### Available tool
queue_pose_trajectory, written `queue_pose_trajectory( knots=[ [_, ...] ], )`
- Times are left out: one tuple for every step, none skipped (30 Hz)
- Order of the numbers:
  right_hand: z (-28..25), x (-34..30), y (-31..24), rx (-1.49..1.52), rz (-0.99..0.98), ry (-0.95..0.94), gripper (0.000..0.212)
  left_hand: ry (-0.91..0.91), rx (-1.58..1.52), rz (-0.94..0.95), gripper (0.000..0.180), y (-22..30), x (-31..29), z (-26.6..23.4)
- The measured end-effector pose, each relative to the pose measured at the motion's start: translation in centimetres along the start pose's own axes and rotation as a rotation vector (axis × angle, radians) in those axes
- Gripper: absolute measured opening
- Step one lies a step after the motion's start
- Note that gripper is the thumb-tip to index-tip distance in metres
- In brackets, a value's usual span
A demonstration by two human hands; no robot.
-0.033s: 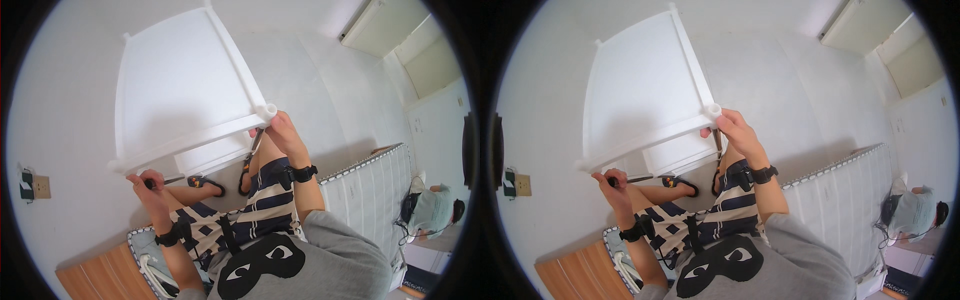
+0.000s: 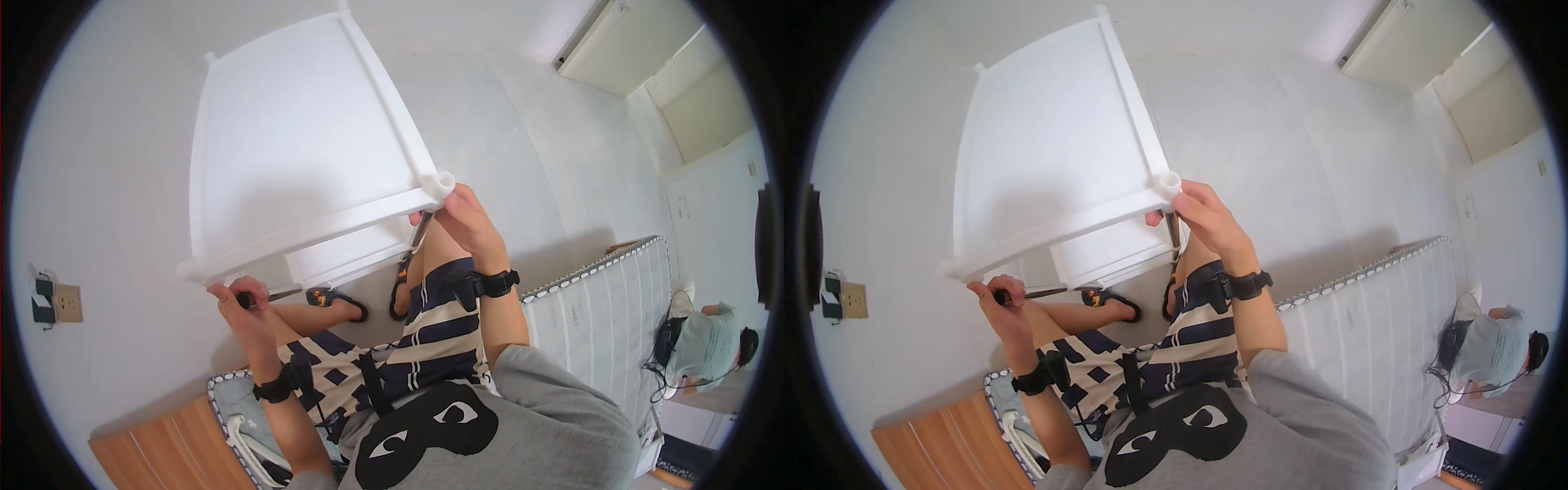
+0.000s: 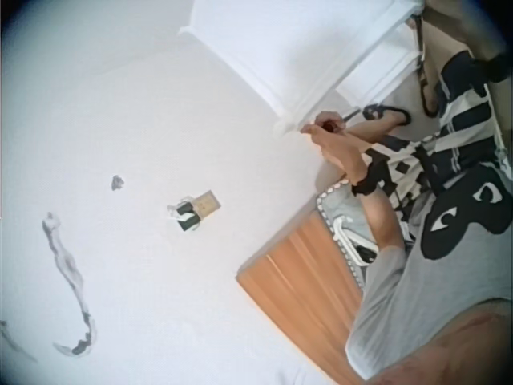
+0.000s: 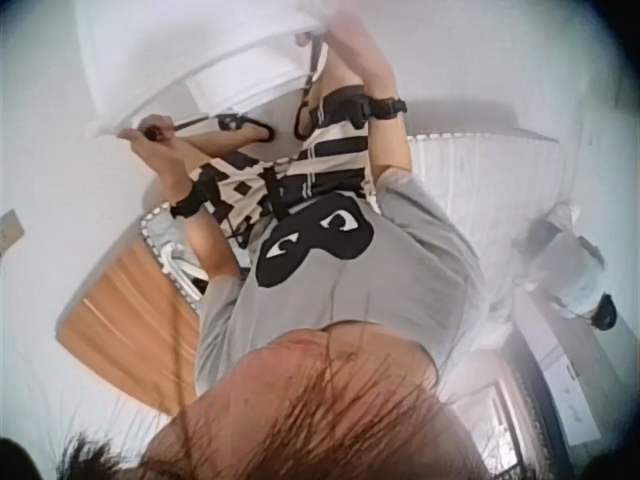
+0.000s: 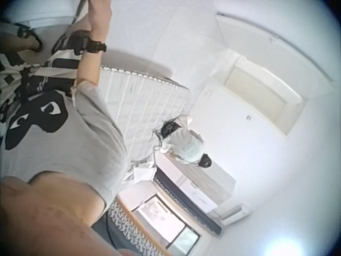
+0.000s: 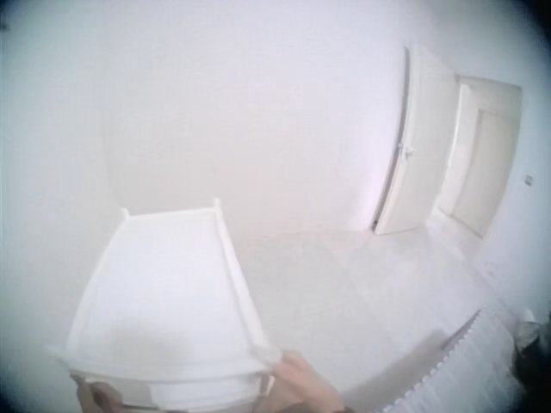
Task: Assemble a three-tier white plastic utility trolley by connecting shelves and metal support rods.
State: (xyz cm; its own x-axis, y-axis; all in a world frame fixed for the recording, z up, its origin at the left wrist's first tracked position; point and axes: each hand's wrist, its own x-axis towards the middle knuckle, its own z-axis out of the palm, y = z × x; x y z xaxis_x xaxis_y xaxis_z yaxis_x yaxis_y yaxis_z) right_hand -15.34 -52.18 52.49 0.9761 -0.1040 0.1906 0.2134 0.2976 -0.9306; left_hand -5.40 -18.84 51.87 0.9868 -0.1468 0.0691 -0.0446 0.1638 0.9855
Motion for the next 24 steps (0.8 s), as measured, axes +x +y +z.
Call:
queue_pose_trajectory(
  knots=[
    [-0.2,-0.3,0.0,0.082,0.005,-0.011,0.051,0.005,-0.005,0.002,0.075,0.1,-0.1,0.2],
    [-0.4,-0.4,0.1,0.163,0.011,-0.021,0.051,0.004,0.001,0.008,0.075,0.3,-0.3,0.5],
    [-0.5,-0.5,0.1,0.158,0.012,-0.025,0.051,0.003,0.007,0.013,0.075,0.4,-0.3,0.7],
    [-0.6,-0.7,0.1,0.133,0.008,-0.037,0.052,0.006,0.003,0.012,0.075,0.5,-0.4,0.7],
    [-0.7,-0.8,0.2,0.108,0.004,-0.048,0.052,0.003,-0.022,0.012,0.074,0.5,-0.5,0.6],
    [-0.7,-0.8,0.3,0.104,0.006,-0.048,0.052,0.0,-0.048,0.012,0.073,0.4,-0.5,0.6],
    [-0.8,-0.5,0.4,0.052,-0.007,-0.071,0.052,0.003,-0.054,0.016,0.073,0.3,-0.2,0.6],
    [-0.8,-0.1,0.5,0.001,-0.021,-0.094,0.051,0.021,-0.057,0.041,0.071,0.2,0.2,0.5],
    [-0.7,0.1,0.9,-0.006,-0.023,-0.097,0.051,0.038,-0.06,0.067,0.07,0.1,0.6,0.5],
    [-0.2,0.0,1.7,-0.045,-0.036,-0.039,0.05,0.043,-0.063,0.067,0.07,0.2,0.7,0.4],
    [0.6,-0.1,2.1,-0.086,-0.049,0.022,0.049,0.085,-0.059,0.079,0.066,0.4,0.8,0.5],
    [1.3,-0.2,2.1,-0.117,-0.077,0.054,0.05,0.127,-0.054,0.092,0.063,0.5,1.0,0.6],
    [2.3,-0.1,1.7,-0.118,-0.076,0.054,0.05,0.128,-0.055,0.09,0.063,0.3,1.2,0.3],
    [3.7,0.1,1.2,-0.157,-0.119,0.111,0.051,0.094,-0.089,0.102,0.062,0.1,1.4,-0.3],
    [4.7,0.2,1.2,-0.195,-0.163,0.17,0.053,0.061,-0.122,0.114,0.061,-0.1,1.5,-0.7],
    [4.9,0.2,2.0,-0.197,-0.162,0.173,0.053,0.057,-0.123,0.112,0.061,-0.2,1.6,-0.6],
    [4.8,0.3,3.2,-0.186,-0.224,0.232,0.053,0.078,-0.104,0.091,0.061,-0.3,1.8,-0.2],
    [4.6,0.2,4.1,-0.176,-0.285,0.29,0.054,0.098,-0.085,0.07,0.06,-0.5,2.1,0.1],
    [4.9,0.5,4.2,-0.175,-0.284,0.288,0.054,0.101,-0.086,0.07,0.06,-0.7,2.6,0.0],
    [5.0,0.5,4.3,-0.188,-0.274,0.278,0.053,0.119,-0.079,0.088,0.059,-1.1,3.2,-0.2],
    [5.3,0.6,4.3,-0.201,-0.263,0.267,0.051,0.139,-0.073,0.106,0.059,-1.4,4.0,-0.5],
    [5.7,0.5,4.5,-0.2,-0.254,0.264,0.051,0.145,-0.071,0.099,0.059,-1.5,4.4,-1.2],
    [6.1,0.8,4.6,-0.209,-0.243,0.247,0.049,0.106,-0.09,0.112,0.056,-1.5,5.5,-1.9],
    [6.6,1.0,4.8,-0.218,-0.231,0.229,0.047,0.068,-0.109,0.126,0.054,-1.5,6.6,-2.5]
  ],
)
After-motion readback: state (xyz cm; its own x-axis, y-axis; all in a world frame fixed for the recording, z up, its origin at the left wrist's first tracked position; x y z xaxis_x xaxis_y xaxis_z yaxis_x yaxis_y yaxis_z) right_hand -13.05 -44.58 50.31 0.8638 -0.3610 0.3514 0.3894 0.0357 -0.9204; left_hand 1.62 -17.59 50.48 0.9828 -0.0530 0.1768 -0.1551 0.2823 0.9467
